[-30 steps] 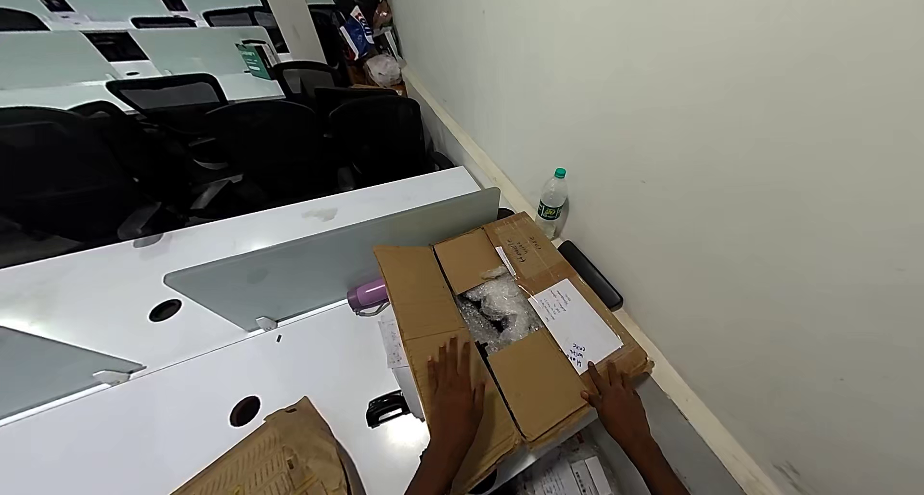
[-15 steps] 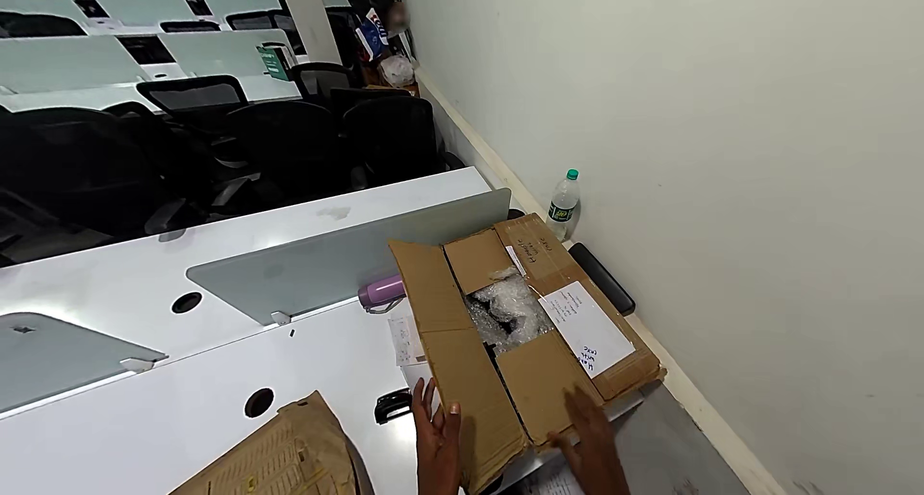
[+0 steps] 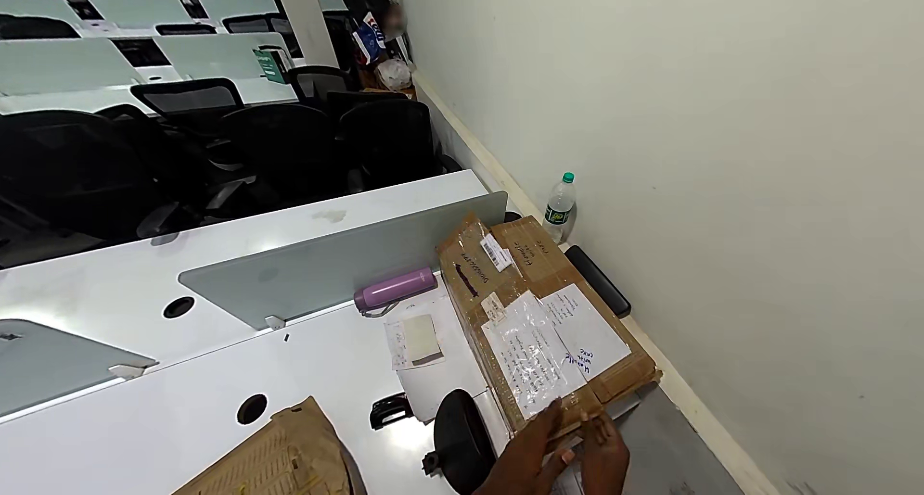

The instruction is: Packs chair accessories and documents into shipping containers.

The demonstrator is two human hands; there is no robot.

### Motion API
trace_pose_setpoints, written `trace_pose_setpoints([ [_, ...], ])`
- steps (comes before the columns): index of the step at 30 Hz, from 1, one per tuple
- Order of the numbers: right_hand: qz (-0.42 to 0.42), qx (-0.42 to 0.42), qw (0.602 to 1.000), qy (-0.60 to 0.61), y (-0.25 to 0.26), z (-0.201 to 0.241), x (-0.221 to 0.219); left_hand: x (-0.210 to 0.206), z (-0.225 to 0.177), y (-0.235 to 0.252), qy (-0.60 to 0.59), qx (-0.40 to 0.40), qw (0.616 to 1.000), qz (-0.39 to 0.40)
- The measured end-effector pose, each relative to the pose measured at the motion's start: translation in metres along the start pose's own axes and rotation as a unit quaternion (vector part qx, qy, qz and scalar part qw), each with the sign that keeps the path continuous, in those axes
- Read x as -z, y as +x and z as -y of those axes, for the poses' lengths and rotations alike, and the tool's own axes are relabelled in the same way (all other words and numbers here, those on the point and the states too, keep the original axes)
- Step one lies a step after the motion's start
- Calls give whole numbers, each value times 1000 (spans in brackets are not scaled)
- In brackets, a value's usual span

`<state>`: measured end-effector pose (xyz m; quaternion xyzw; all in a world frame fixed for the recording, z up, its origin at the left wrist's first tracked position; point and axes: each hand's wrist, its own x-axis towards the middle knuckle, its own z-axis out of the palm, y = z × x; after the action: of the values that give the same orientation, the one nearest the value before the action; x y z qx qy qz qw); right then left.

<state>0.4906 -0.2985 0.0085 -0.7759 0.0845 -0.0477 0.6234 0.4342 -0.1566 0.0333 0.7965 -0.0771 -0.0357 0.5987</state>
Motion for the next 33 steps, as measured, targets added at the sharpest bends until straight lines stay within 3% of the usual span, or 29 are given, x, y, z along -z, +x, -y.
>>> trace_pose_setpoints([
  [3, -6, -48, 998, -45, 29, -23, 12, -7, 13, 0, 81, 33, 995, 37],
  [6, 13, 12, 987, -158, 37, -35, 16, -9, 30, 0, 163, 65, 981, 77],
  [10, 65, 190, 907, -369, 41, -49, 20, -13, 47, -1, 230, 99, 961, 119],
  [13, 123, 189, 844, -487, 40, -48, 16, -15, 49, -1, 252, 108, 952, 140],
  [16, 150, 169, 816, -532, 41, -53, 12, -16, 54, 0, 258, 104, 950, 138],
  [21, 161, 156, 824, -520, 42, -47, 9, -14, 54, -3, 242, 95, 958, 119],
  [33, 110, 279, 832, -467, 35, -48, 2, -4, 54, -36, 184, 55, 981, -16],
])
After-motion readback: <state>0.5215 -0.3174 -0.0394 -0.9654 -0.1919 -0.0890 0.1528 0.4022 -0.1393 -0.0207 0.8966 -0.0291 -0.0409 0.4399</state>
